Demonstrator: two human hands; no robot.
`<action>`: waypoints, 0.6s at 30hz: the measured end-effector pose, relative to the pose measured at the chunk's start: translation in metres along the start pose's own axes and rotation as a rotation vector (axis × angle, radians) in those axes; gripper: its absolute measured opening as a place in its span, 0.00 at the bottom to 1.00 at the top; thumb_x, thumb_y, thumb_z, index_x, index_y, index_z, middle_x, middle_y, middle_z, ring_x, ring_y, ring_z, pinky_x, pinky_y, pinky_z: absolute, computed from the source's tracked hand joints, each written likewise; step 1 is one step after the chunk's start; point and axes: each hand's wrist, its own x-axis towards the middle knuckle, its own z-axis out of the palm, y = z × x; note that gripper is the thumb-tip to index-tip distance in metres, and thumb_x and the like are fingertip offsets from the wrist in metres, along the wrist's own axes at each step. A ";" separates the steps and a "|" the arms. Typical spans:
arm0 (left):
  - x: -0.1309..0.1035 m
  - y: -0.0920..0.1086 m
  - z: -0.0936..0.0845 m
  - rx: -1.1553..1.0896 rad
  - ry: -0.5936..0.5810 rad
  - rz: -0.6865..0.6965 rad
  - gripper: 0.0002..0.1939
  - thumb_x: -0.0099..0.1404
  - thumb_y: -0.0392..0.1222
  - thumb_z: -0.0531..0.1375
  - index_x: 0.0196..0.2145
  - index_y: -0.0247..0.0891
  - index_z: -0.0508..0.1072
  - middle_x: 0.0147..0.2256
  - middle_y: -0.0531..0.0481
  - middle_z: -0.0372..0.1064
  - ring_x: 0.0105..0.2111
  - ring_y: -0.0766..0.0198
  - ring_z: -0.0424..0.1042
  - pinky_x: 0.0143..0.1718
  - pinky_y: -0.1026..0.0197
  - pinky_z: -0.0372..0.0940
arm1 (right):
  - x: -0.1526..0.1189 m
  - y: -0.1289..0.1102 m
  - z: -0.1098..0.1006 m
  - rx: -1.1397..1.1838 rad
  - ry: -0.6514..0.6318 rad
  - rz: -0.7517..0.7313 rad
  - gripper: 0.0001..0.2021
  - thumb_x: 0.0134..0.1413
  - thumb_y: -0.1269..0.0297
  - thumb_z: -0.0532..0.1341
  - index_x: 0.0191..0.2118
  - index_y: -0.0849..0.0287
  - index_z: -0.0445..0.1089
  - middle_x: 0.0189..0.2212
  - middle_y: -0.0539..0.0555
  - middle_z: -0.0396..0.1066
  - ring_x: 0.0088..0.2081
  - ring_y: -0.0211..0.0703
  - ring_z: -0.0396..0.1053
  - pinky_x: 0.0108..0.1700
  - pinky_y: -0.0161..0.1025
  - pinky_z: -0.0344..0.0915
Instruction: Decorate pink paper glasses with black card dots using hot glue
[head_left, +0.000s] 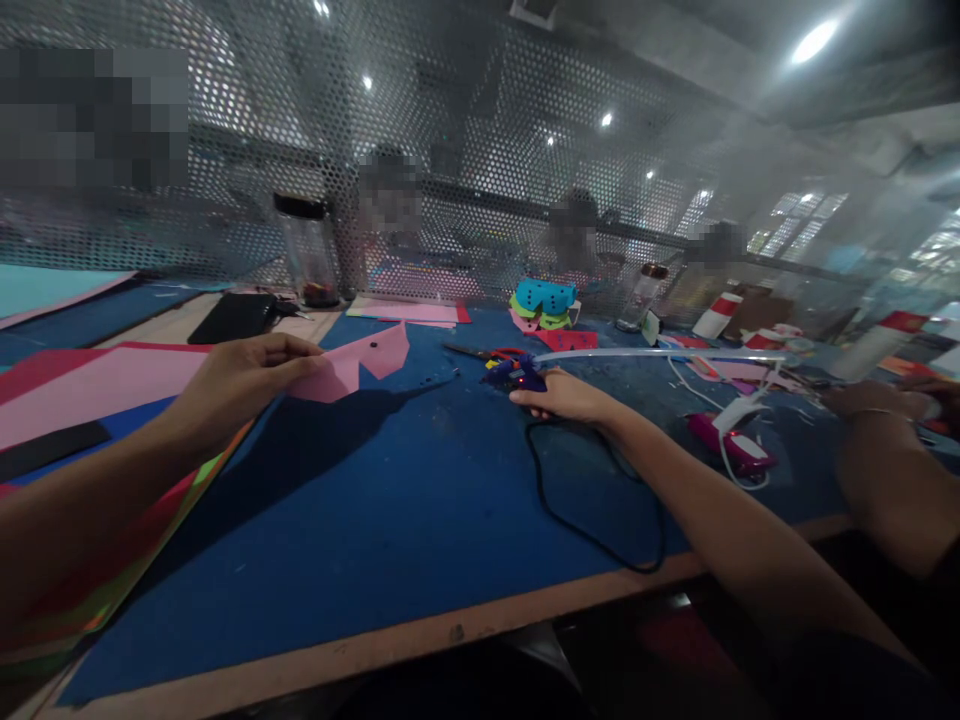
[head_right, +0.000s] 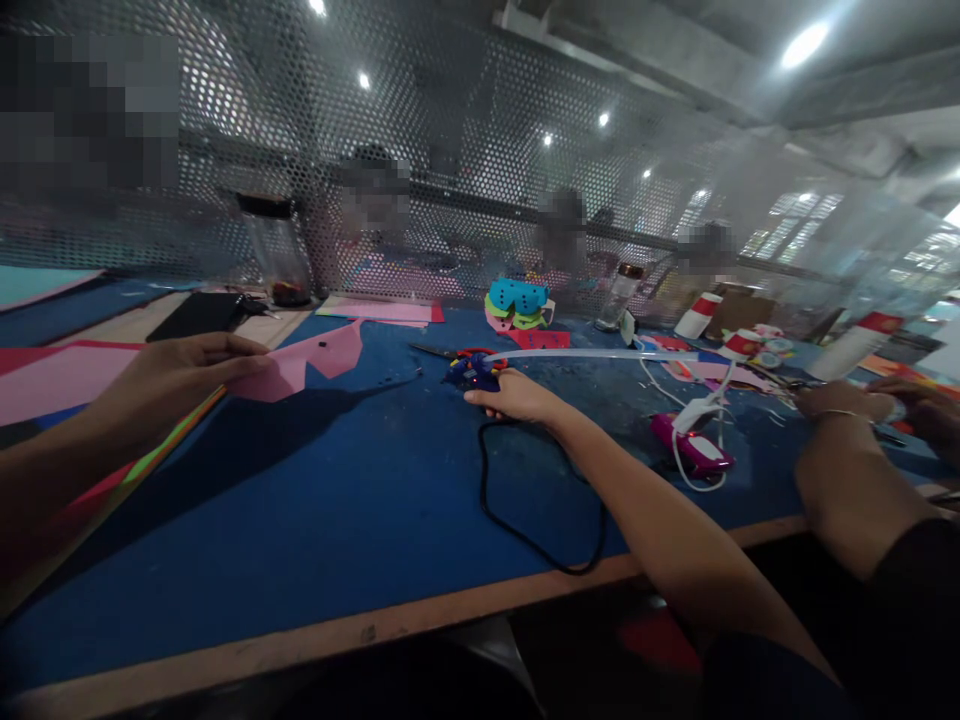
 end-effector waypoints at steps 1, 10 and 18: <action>0.000 0.000 0.000 0.006 0.004 0.002 0.19 0.56 0.55 0.65 0.38 0.37 0.78 0.33 0.51 0.76 0.35 0.61 0.69 0.36 0.64 0.60 | 0.000 0.000 0.000 -0.005 -0.003 0.004 0.17 0.58 0.49 0.62 0.35 0.60 0.72 0.22 0.50 0.71 0.23 0.39 0.68 0.29 0.38 0.65; -0.002 0.004 0.001 0.006 0.005 -0.009 0.18 0.55 0.55 0.65 0.36 0.38 0.78 0.35 0.50 0.76 0.35 0.61 0.69 0.35 0.63 0.59 | -0.002 -0.002 -0.001 0.007 -0.010 -0.001 0.16 0.57 0.50 0.63 0.30 0.58 0.69 0.22 0.49 0.70 0.22 0.38 0.67 0.29 0.37 0.65; 0.001 -0.001 0.000 0.001 -0.010 0.000 0.18 0.57 0.53 0.64 0.39 0.38 0.78 0.37 0.50 0.77 0.37 0.58 0.70 0.37 0.60 0.61 | -0.003 -0.004 -0.001 -0.004 -0.024 -0.005 0.15 0.58 0.51 0.63 0.31 0.58 0.69 0.22 0.49 0.70 0.23 0.38 0.67 0.30 0.37 0.65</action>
